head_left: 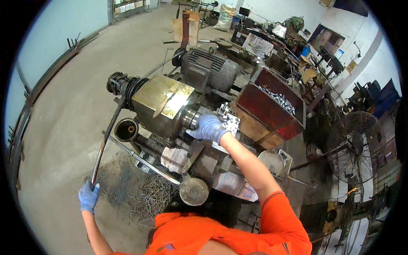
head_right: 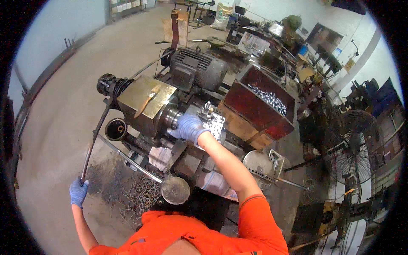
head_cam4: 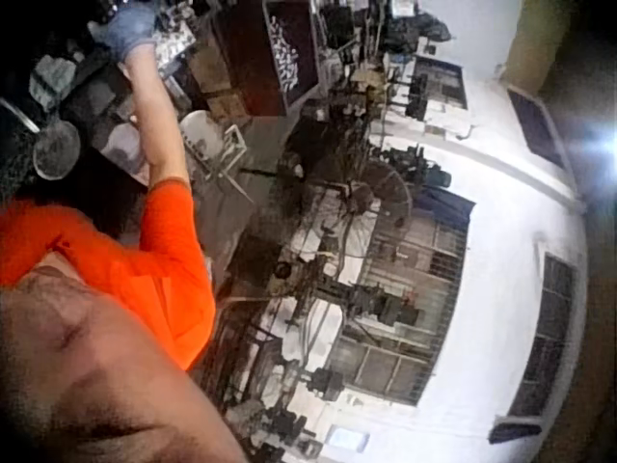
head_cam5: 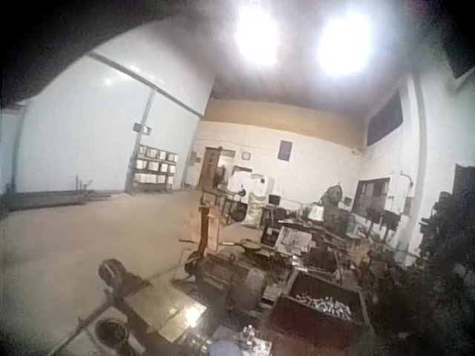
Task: The person operates a lathe to process small metal components. They use a lever to control the machine's movement, pick up metal parts from a tray, place them into the lathe's chuck for processing, and luego return processed parts to a different container.
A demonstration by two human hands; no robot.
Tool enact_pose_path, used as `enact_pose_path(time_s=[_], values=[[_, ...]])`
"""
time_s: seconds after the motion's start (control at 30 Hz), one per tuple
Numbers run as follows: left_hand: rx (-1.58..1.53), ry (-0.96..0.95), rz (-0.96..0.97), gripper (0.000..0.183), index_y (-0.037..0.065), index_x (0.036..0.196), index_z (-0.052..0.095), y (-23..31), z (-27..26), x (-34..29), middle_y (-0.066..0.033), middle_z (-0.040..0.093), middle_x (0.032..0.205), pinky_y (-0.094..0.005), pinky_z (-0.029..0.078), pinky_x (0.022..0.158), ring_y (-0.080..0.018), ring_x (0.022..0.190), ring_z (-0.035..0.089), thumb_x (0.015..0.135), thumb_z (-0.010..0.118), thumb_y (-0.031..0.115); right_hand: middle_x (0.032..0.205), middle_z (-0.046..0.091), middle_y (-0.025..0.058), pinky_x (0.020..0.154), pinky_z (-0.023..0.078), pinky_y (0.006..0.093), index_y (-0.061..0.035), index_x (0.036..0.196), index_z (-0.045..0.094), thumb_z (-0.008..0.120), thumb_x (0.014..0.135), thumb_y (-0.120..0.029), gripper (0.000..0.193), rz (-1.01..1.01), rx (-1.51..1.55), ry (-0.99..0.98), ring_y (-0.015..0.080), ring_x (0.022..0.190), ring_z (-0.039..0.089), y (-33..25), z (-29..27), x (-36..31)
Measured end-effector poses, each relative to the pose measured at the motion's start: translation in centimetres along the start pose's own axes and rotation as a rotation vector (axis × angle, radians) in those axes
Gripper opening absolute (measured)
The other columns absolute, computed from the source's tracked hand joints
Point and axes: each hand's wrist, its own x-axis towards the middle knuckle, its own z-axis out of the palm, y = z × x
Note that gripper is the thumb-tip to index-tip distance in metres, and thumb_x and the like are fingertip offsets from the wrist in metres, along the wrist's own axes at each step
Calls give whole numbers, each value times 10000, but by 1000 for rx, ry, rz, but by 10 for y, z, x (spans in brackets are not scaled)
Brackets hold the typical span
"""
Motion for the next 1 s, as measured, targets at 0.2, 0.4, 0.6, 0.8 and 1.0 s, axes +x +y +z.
enact_pose_path(time_s=[0.2, 0.4, 0.6, 0.8, 1.0], values=[[264, 279, 188, 191, 61, 892, 580, -74, 34, 76, -140, 583, 680, -442, 423, 599, -315, 629, 572, 744, 587, 181, 690, 622, 200, 691, 492, 402, -13, 749, 664, 559, 702, -574, 573, -13, -19, 45, 340, 669, 621, -3, 7, 1], [551, 340, 302, 307, 41, 1030, 525, -148, 38, 175, -112, 590, 734, -419, 425, 608, -293, 655, 579, 736, 573, 116, 668, 613, 203, 670, 488, 404, -3, 732, 663, 539, 719, -591, 601, 43, 11, 67, 344, 641, 612, -1, 9, 0], [367, 225, 23, 257, 53, 1006, 579, -119, 25, 176, -135, 609, 833, -402, 452, 721, -312, 756, 598, 764, 573, 141, 713, 624, 192, 690, 475, 424, -29, 757, 664, 525, 749, -568, 557, 28, 36, 116, 343, 684, 613, -3, 5, -5], [-206, 716, 176, 345, 19, 1102, 589, 5, 56, 142, -197, 620, 999, -404, 459, 765, -332, 863, 598, 863, 531, 259, 918, 633, 106, 890, 379, 418, -86, 772, 684, 589, 757, -445, 371, -30, 130, 591, 299, 931, 555, 0, -1, -56], [-571, -105, 416, 397, 19, 1013, 612, 122, 233, 107, -186, 634, 982, -390, 470, 760, -300, 856, 610, 790, 578, 345, 931, 647, 70, 848, 433, 355, -84, 728, 676, 713, 688, -308, 230, 59, 194, 822, 259, 928, 566, 34, 5, -149]])
